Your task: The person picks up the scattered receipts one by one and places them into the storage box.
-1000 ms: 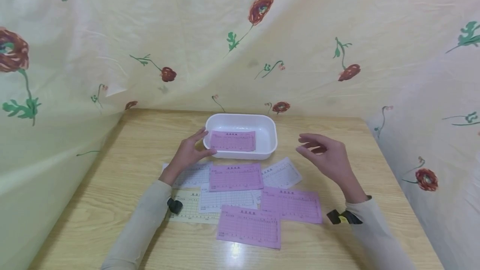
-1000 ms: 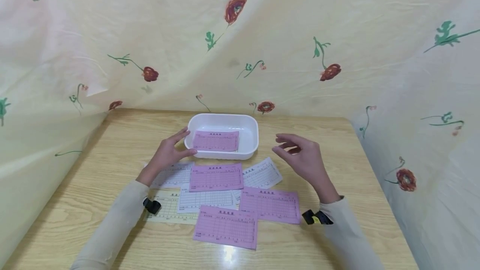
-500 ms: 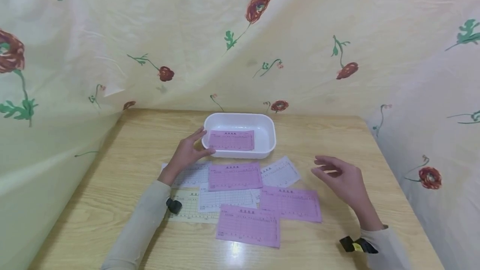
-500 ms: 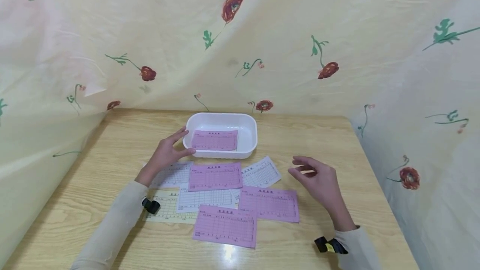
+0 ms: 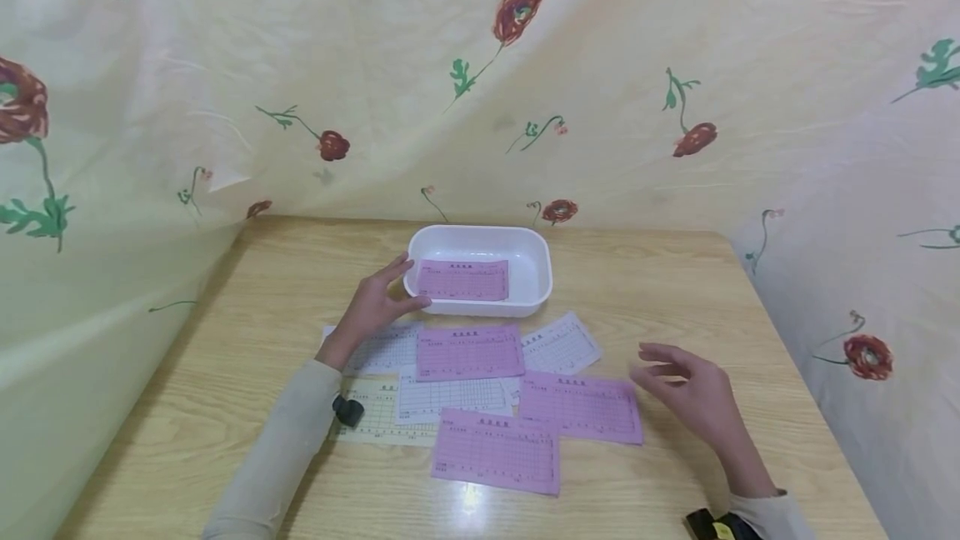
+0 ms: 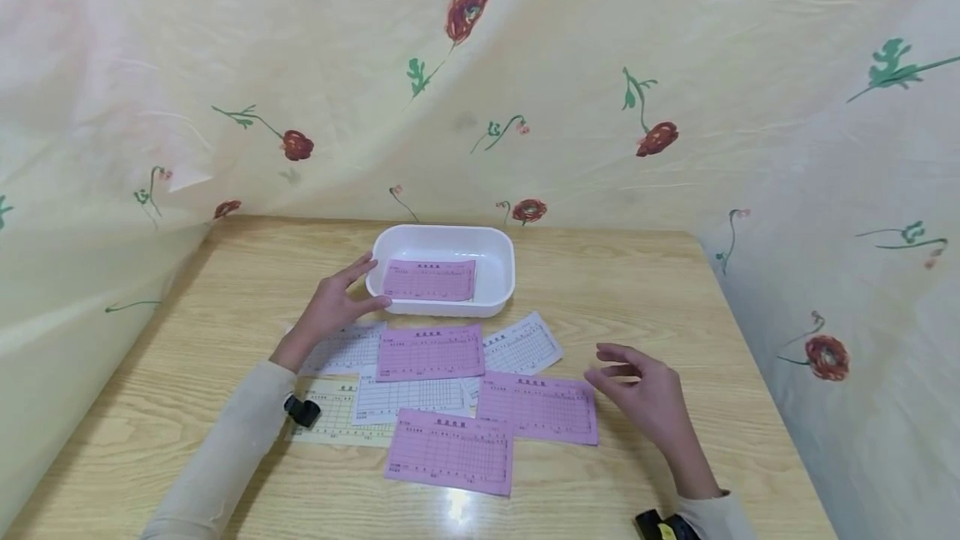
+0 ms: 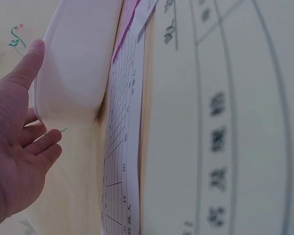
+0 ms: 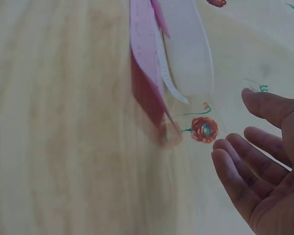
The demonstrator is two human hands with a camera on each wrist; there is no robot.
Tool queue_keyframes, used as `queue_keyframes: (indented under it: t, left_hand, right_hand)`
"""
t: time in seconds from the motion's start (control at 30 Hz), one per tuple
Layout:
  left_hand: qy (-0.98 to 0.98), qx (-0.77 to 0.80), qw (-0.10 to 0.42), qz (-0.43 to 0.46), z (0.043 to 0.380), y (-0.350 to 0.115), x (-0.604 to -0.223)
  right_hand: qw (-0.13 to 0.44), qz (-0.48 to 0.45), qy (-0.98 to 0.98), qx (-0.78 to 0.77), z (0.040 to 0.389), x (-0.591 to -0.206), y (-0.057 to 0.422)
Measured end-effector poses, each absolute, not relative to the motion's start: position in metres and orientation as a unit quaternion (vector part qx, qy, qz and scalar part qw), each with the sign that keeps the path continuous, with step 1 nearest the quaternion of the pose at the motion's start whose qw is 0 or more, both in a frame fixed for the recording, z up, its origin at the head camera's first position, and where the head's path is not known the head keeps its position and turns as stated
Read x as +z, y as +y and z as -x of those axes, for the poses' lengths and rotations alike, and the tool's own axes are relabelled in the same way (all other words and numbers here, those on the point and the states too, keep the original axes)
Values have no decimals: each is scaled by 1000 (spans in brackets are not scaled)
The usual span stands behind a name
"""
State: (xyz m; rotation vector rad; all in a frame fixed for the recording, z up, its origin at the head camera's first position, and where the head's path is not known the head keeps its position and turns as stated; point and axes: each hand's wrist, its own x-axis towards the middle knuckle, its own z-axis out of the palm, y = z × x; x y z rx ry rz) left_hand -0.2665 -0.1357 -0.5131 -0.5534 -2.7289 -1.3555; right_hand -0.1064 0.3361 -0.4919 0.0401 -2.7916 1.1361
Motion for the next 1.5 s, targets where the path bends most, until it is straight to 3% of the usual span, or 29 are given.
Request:
queue_keyframes:
  t: [0.37, 1.5]
  left_hand:
    - [-882, -435, 20, 181, 267, -135, -514]
    - [-881, -439, 7, 175, 269, -138, -506]
  right_hand:
    - [-4, 11, -930, 368, 99, -507, 343]
    - [-40, -7, -938, 344, 107, -508, 325]
